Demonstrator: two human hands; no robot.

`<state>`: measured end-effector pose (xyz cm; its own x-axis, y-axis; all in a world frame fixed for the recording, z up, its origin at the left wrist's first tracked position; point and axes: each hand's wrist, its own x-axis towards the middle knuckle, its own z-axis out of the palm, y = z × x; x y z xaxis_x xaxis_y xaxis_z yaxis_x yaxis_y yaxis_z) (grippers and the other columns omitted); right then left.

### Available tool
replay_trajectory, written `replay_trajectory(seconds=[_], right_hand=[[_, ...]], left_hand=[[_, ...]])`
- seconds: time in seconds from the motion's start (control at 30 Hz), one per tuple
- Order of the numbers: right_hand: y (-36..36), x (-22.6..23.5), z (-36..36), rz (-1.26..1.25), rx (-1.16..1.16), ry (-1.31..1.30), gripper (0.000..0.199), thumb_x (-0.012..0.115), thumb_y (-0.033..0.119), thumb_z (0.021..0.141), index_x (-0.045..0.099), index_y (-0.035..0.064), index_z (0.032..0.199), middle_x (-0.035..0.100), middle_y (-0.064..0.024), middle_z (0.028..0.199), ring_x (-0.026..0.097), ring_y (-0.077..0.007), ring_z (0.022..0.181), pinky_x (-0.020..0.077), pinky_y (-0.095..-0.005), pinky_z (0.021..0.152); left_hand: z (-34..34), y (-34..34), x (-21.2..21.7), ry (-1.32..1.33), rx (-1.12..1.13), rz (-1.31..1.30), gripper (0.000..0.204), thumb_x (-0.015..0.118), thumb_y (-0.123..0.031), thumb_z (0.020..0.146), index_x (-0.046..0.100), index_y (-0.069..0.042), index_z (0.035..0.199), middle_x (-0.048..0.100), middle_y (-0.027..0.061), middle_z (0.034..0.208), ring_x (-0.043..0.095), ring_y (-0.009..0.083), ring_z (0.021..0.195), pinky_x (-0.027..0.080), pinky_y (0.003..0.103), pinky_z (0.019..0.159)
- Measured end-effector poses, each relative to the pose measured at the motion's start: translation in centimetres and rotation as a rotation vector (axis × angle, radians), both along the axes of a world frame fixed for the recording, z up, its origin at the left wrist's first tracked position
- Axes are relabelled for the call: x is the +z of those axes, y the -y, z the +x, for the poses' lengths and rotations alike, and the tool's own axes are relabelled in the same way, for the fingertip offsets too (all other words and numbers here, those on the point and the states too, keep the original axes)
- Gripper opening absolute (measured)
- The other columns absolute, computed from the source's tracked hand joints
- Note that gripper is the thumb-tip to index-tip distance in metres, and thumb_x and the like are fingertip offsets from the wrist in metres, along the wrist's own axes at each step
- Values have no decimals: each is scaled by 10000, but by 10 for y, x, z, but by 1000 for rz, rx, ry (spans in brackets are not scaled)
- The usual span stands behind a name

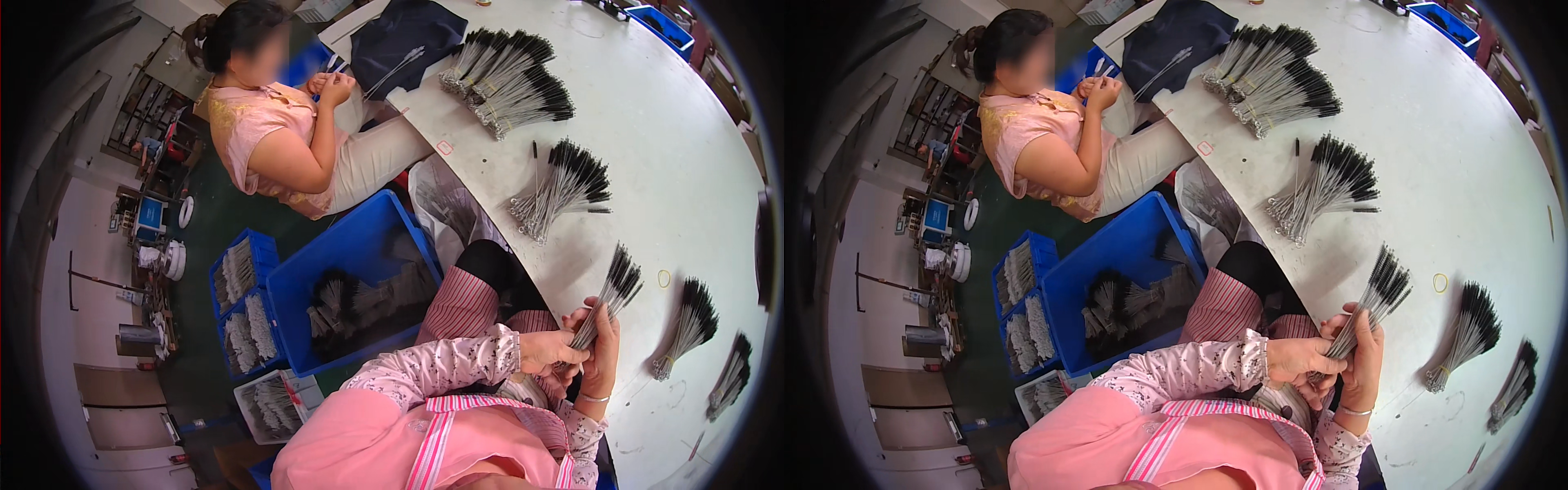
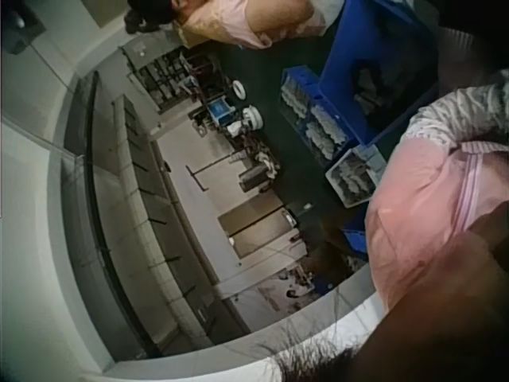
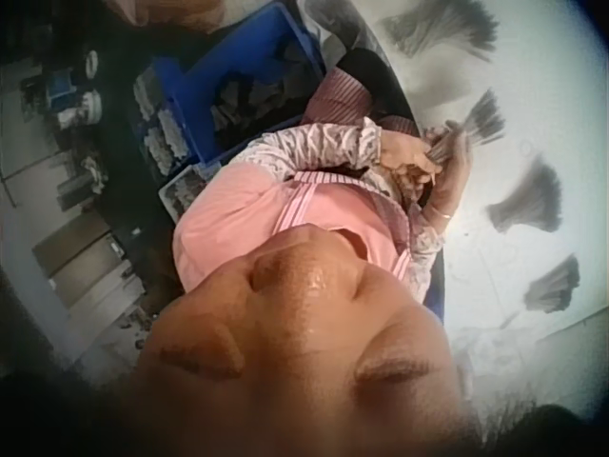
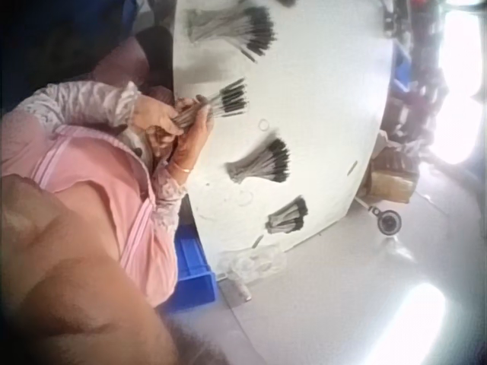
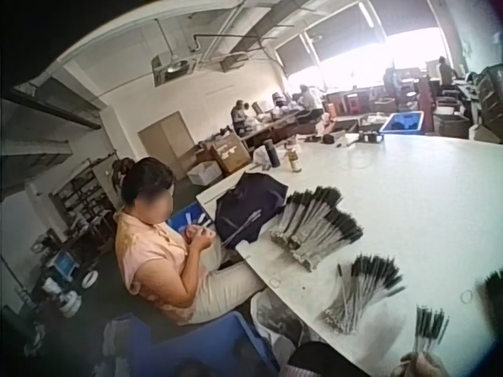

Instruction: The person gathers bundles of black-bristled brushes from a blue bin, aligns them by hand, and secures them with rubber bands. The person places the finished bundles on the table.

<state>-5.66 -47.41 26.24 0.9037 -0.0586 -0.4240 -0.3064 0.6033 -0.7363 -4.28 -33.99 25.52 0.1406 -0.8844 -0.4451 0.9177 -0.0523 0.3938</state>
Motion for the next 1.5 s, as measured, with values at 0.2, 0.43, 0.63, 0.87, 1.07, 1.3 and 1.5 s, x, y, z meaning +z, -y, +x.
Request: replay_trajectory(seconds=[0.2,0.43,0.63,0.87,1.07,1.3,1.5], right_hand=[[8,-15,-1,33,-168,-111,403,476,345,944,523,-39,1054,630,-149,851,629,-225,660,540,-318,582],[16,-38,-10,-16,-142,-117,303,489,240,943,590,-44,912,650,-159,795,638,-210,635,537,-305,558],[16,-54,-12,-79,-176,-133,265,554,211,916,601,-49,900,659,-148,768,643,-194,628,538,-289,554],[9,-49,-7,-266,-312,-108,232,578,219,891,605,30,759,538,7,620,458,-65,513,336,-213,445],[11,-34,0,-122,-351,-247,266,572,243,894,601,10,767,547,-1,630,495,-74,555,398,-229,485],[16,-47,-7,65,-366,-193,250,578,220,893,606,-23,845,621,-75,752,580,-121,605,485,-247,526],[13,-43,-5,81,-412,-169,279,604,229,880,601,-48,846,635,-119,812,612,-153,660,515,-256,564]], left_hand=[[-2,4,-26,-33,67,5,202,514,-317,941,441,-143,1013,490,12,740,511,133,555,439,261,455],[4,9,-17,-100,99,171,213,506,-316,943,462,-124,1023,534,23,787,556,163,616,442,273,454],[9,2,-20,-208,88,151,218,479,-314,954,464,-122,1058,544,40,783,557,176,628,466,316,487],[5,9,-27,39,158,181,164,513,-199,939,454,-71,1023,512,45,794,480,109,605,398,229,446],[15,2,-23,-63,171,228,197,506,-175,944,449,-60,1093,517,76,907,490,142,718,378,194,493],[21,4,-10,-32,148,238,231,521,-219,945,454,-80,1116,558,71,904,541,167,753,371,195,481],[20,-3,-21,33,157,211,223,512,-146,942,453,-118,1155,552,56,912,497,131,721,349,184,490]])
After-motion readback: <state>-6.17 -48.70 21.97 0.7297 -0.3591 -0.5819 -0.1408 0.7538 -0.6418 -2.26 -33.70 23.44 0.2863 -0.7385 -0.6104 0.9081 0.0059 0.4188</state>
